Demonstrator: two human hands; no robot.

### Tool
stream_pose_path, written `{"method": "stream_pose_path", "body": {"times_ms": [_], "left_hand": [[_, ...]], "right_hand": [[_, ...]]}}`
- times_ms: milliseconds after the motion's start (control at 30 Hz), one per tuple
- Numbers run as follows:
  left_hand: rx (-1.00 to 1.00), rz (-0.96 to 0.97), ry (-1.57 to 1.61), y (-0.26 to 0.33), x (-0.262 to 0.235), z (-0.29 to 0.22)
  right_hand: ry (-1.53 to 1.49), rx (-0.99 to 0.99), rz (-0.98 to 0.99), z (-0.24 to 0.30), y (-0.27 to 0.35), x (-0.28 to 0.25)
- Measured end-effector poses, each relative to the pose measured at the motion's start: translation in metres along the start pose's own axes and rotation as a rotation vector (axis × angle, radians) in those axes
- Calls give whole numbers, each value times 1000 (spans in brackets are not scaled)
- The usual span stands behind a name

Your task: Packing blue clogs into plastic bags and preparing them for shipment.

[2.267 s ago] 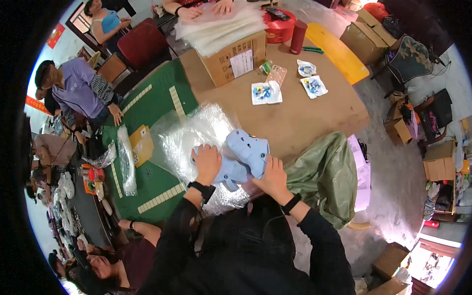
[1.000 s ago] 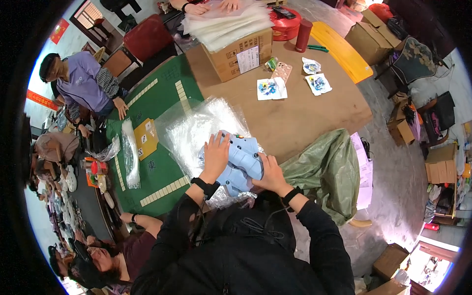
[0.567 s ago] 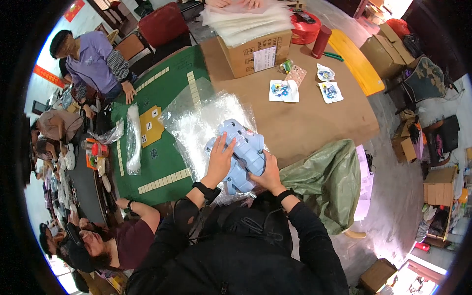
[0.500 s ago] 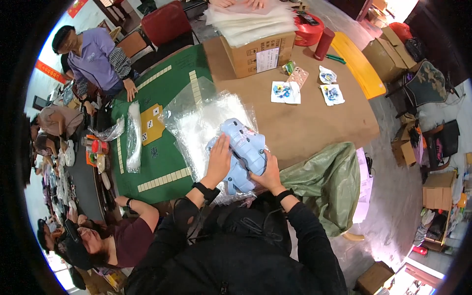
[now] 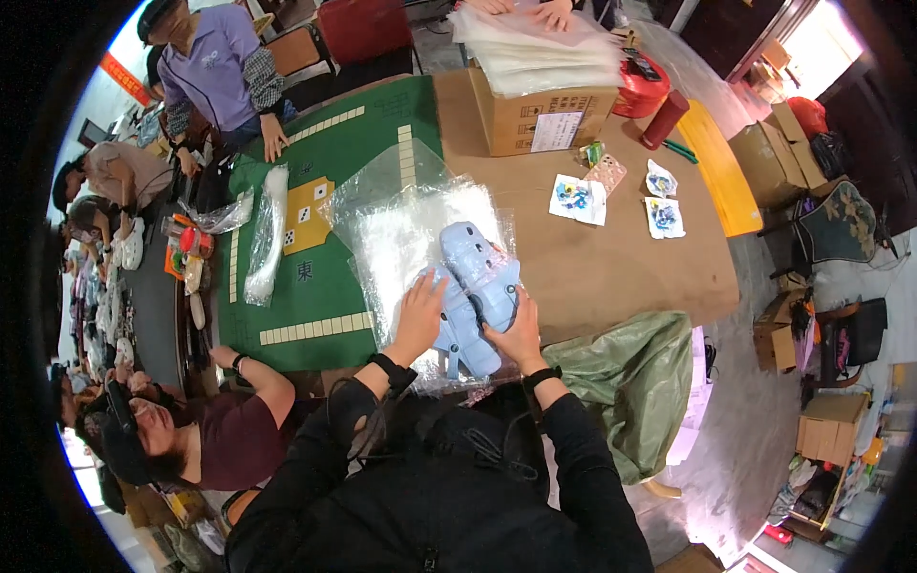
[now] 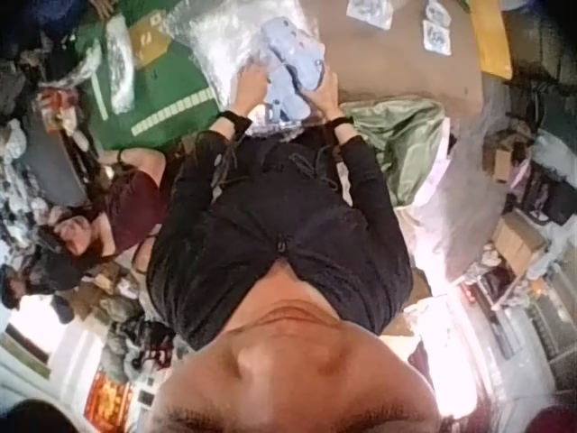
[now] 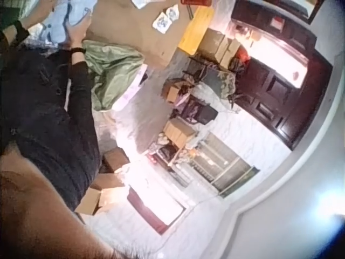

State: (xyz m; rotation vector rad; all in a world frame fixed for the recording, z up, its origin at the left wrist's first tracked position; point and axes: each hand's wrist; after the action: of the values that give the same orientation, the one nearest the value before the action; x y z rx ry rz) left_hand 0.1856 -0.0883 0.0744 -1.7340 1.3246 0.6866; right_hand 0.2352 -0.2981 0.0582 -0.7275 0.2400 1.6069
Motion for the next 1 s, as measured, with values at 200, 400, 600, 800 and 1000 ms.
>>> {"method": "stream_pose_path", "body": {"times_ms": [200, 400, 600, 800, 1000], "left_hand": [[-376, -311, -100, 18, -2, 21], [-797, -659, 281, 9, 6, 47], [-1008, -752, 947, -10, 9, 74], [-920, -897, 928, -18, 22, 100], [-718, -641, 733, -11, 25, 100]], "right_hand": [[61, 58, 73, -2, 0, 1], [-8, -7, 48, -6, 4, -2], [-42, -22, 37, -11, 2, -5], [-74, -16, 103, -9, 0, -6], [-152, 37, 94, -4, 1, -5]]}}
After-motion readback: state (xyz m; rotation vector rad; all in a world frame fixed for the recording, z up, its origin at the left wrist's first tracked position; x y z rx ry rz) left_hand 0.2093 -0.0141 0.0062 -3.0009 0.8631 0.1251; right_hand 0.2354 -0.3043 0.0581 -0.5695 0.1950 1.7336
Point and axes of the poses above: each hand's wrist, its own y-axis away from the middle knuckle, its own x-axis out of the palm, z = x × y, and after that the axes turned 7 degrees about -z, right-handed
